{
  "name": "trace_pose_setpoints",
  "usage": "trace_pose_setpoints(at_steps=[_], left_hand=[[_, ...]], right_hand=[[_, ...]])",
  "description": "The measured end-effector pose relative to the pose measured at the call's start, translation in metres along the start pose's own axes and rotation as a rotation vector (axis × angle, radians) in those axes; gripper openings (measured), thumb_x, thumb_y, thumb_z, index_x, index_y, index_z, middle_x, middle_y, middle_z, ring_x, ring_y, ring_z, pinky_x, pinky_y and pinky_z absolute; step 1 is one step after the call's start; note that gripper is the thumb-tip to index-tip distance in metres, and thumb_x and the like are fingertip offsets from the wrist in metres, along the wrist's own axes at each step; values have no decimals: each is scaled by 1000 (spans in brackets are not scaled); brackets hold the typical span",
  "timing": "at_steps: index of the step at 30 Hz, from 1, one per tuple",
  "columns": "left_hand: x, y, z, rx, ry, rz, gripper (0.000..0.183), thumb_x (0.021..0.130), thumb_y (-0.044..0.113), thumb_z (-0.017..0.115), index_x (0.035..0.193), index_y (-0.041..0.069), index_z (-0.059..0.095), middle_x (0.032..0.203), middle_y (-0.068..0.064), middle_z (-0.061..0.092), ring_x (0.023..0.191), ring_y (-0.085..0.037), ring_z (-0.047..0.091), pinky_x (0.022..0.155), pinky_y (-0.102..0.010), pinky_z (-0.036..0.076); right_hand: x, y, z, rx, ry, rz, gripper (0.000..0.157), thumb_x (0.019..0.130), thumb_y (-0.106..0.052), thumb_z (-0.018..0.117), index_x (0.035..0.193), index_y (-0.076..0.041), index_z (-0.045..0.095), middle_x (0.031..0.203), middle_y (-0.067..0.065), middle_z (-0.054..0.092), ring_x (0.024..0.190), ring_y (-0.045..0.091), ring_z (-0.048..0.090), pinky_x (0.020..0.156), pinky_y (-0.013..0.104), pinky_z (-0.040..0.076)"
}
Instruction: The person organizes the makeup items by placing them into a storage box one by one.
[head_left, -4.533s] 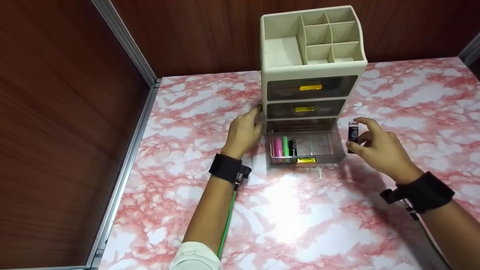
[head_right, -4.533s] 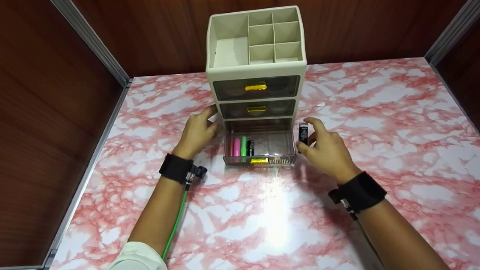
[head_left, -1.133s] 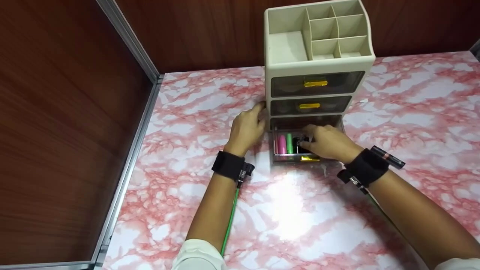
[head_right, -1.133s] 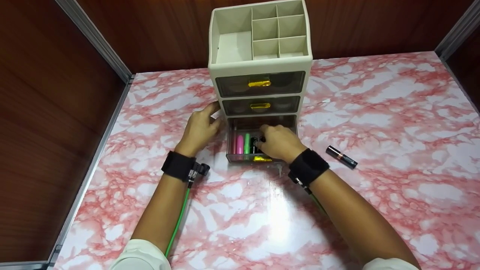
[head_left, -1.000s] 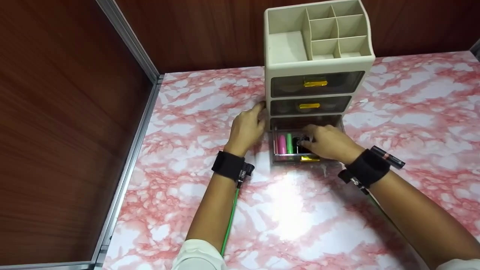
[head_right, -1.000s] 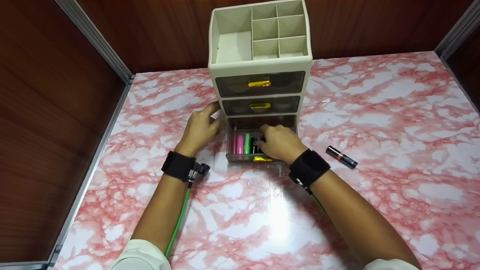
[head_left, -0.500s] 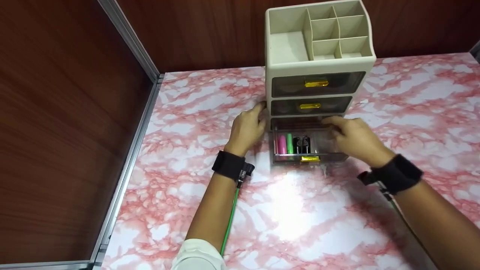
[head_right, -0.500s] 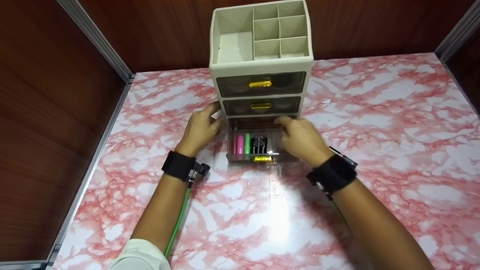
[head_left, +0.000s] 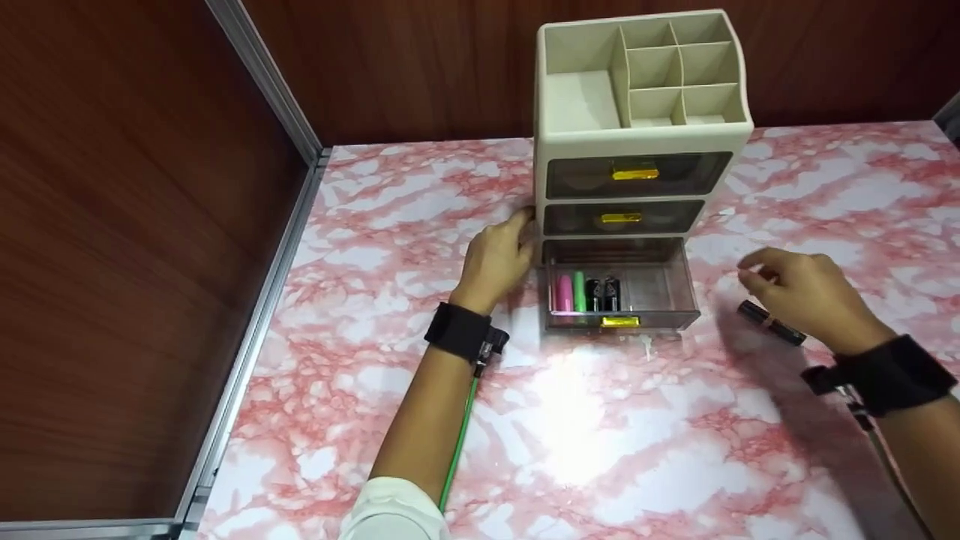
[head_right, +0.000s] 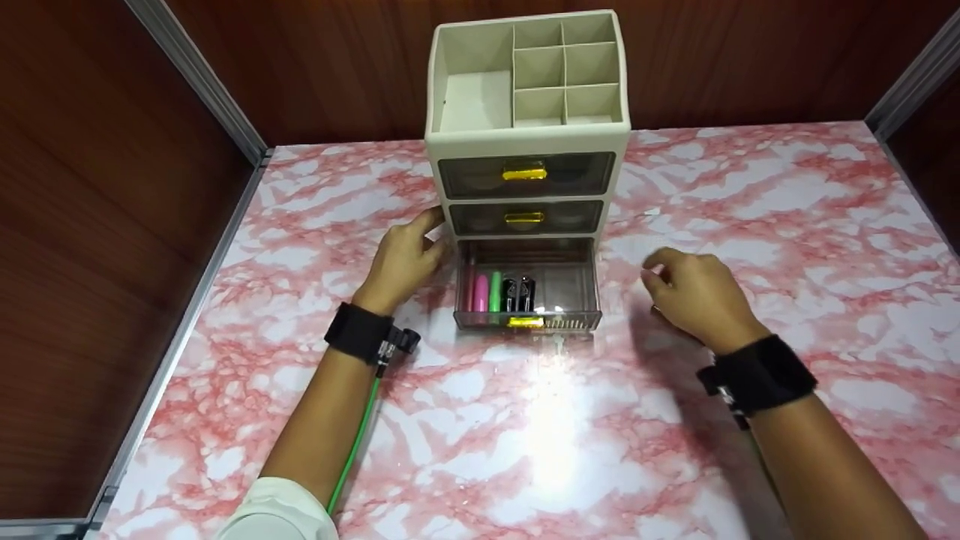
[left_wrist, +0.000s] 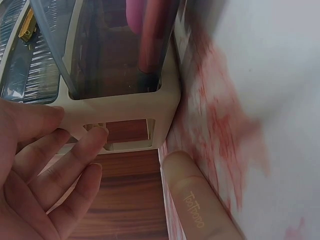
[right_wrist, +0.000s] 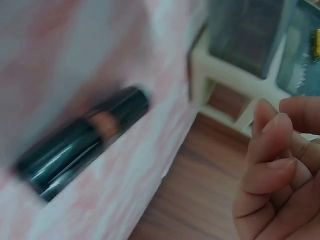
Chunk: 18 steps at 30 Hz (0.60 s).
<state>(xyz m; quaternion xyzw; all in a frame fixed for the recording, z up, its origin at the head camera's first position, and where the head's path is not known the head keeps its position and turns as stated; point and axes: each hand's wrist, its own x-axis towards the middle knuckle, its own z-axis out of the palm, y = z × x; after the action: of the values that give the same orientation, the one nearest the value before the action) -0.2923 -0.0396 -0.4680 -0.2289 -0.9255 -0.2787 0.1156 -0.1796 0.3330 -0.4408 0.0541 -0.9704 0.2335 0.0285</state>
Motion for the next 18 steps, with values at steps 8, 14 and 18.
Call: trace_pose_setpoints(at_steps=[8, 14, 18], left_hand=[[0, 0, -1, -16, -5, -1, 39, 89, 11, 66, 127, 10, 60, 96, -16, 71, 75, -31, 68, 60, -42, 53], [1, 1, 0, -12, -8, 0, 40, 89, 11, 65, 128, 10, 59, 93, -17, 71, 73, -31, 67, 59, -41, 53], [0, 1, 0, -18, -7, 2, 41, 89, 11, 65, 130, 10, 58, 94, -17, 71, 72, -30, 67, 58, -40, 53]], right_hand=[[-21, 26, 0, -42, -70, 79, 35, 99, -34, 55, 113, -4, 66, 94, 21, 68, 83, 36, 63, 70, 52, 45], [-30, 36, 2, -65, -63, 118, 32, 98, -31, 56, 108, -2, 66, 91, 23, 67, 80, 39, 62, 65, 53, 45], [-35, 39, 4, -71, -70, 123, 31, 98, -31, 56, 107, -2, 65, 91, 24, 67, 79, 40, 62, 65, 54, 45]])
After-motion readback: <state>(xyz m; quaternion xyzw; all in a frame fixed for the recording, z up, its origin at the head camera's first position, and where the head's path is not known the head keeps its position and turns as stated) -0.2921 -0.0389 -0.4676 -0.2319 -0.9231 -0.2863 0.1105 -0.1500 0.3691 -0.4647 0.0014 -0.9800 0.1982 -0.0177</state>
